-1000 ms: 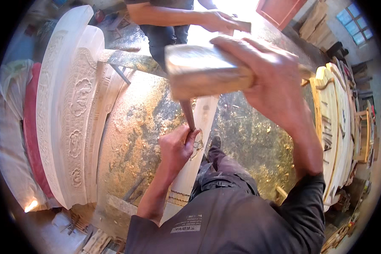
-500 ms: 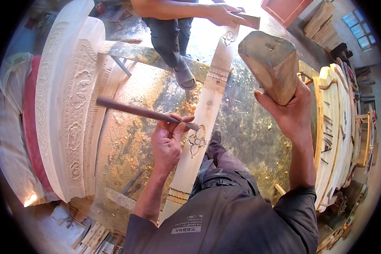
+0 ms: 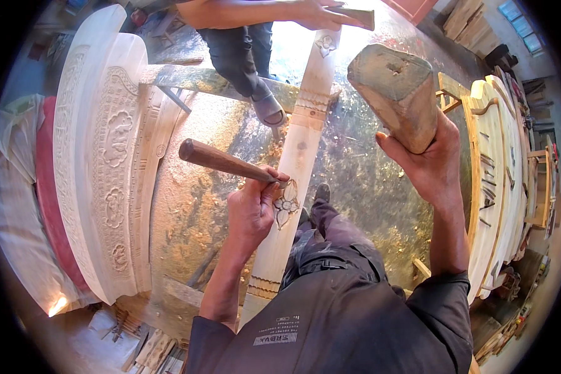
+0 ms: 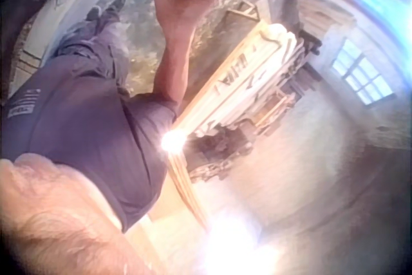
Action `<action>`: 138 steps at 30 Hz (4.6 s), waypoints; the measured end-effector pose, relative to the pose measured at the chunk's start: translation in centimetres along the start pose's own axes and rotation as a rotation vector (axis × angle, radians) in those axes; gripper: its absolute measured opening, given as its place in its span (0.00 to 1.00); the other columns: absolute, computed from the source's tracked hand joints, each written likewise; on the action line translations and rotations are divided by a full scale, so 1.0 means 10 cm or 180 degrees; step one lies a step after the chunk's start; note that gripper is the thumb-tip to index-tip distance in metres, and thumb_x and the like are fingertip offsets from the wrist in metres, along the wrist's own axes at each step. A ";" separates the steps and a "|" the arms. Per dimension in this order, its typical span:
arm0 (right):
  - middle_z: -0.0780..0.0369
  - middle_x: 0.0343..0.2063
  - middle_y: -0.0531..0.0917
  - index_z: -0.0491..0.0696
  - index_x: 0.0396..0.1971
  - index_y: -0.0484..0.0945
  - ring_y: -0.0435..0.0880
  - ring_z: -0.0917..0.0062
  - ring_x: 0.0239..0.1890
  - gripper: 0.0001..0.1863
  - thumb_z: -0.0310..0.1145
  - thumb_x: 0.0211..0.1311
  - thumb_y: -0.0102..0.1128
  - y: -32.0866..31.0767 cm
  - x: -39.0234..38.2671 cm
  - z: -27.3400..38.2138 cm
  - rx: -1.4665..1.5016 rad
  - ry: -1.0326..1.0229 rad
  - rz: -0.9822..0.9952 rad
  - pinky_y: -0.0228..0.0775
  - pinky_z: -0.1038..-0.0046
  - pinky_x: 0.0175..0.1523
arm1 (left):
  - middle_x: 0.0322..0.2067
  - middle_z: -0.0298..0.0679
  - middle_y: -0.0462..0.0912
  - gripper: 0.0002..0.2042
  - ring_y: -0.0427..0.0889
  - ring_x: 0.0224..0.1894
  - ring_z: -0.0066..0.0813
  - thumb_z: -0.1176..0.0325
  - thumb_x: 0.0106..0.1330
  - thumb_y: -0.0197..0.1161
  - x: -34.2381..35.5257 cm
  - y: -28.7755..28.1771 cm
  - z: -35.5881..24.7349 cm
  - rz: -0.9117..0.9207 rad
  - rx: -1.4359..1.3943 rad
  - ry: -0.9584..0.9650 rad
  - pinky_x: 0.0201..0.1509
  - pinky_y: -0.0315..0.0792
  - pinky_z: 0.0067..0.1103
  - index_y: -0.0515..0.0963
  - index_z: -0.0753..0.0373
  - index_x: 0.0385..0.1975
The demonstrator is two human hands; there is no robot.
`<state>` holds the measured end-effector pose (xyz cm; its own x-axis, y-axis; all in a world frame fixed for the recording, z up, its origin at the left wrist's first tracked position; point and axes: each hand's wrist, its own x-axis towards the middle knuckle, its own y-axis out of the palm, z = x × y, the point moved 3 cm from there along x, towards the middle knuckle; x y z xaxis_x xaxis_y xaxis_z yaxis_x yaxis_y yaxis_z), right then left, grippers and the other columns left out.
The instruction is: The person carves a decorative floral pattern into a long wooden board using a chisel and a wooden mallet, then selects a different chisel from a collection on a workbench and continues refining the details of the carving.
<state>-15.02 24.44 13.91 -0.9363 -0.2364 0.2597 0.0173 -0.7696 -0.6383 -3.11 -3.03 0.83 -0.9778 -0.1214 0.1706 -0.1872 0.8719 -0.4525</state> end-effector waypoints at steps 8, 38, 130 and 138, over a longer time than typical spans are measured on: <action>0.56 0.40 0.93 0.41 0.57 0.83 0.94 0.72 0.45 0.29 0.33 0.56 0.84 0.01 -0.01 -0.06 0.0065 0.0178 0.0042 0.85 0.66 0.52 | 0.40 0.41 0.94 0.16 0.95 0.41 0.46 0.81 0.72 0.65 0.09 -0.02 -0.03 0.0266 0.0249 0.0254 0.40 0.86 0.34 0.78 0.60 0.57; 0.59 0.46 0.93 0.39 0.50 0.88 0.92 0.77 0.46 0.20 0.25 0.58 0.84 -0.12 0.14 0.44 -0.0793 -0.0948 -0.0404 0.84 0.70 0.52 | 0.31 0.44 0.91 0.10 0.91 0.31 0.47 0.69 0.75 0.68 0.32 -0.01 -0.20 0.1148 0.1483 0.0557 0.33 0.81 0.39 0.79 0.57 0.52; 0.61 0.40 0.91 0.39 0.48 0.85 0.88 0.77 0.44 0.19 0.21 0.58 0.82 0.04 -1.06 -0.69 0.0206 0.1621 -0.0355 0.80 0.71 0.52 | 0.34 0.38 0.75 0.15 0.79 0.34 0.36 0.64 0.65 0.73 -0.06 0.54 -0.74 0.0118 -0.1168 0.2176 0.38 0.74 0.32 0.77 0.63 0.44; 0.60 0.40 0.91 0.38 0.51 0.85 0.90 0.75 0.44 0.20 0.20 0.58 0.80 0.04 -1.03 -0.62 0.0046 0.1542 -0.0347 0.82 0.70 0.52 | 0.32 0.38 0.75 0.15 0.78 0.32 0.37 0.67 0.63 0.74 0.00 0.53 -0.74 -0.0036 -0.1202 0.1994 0.36 0.73 0.31 0.77 0.63 0.45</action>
<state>-7.57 30.26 6.51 -0.9883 0.1460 -0.0445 -0.0880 -0.7834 -0.6153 -3.41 5.07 4.92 -0.7177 0.0642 0.6934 -0.0411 0.9901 -0.1343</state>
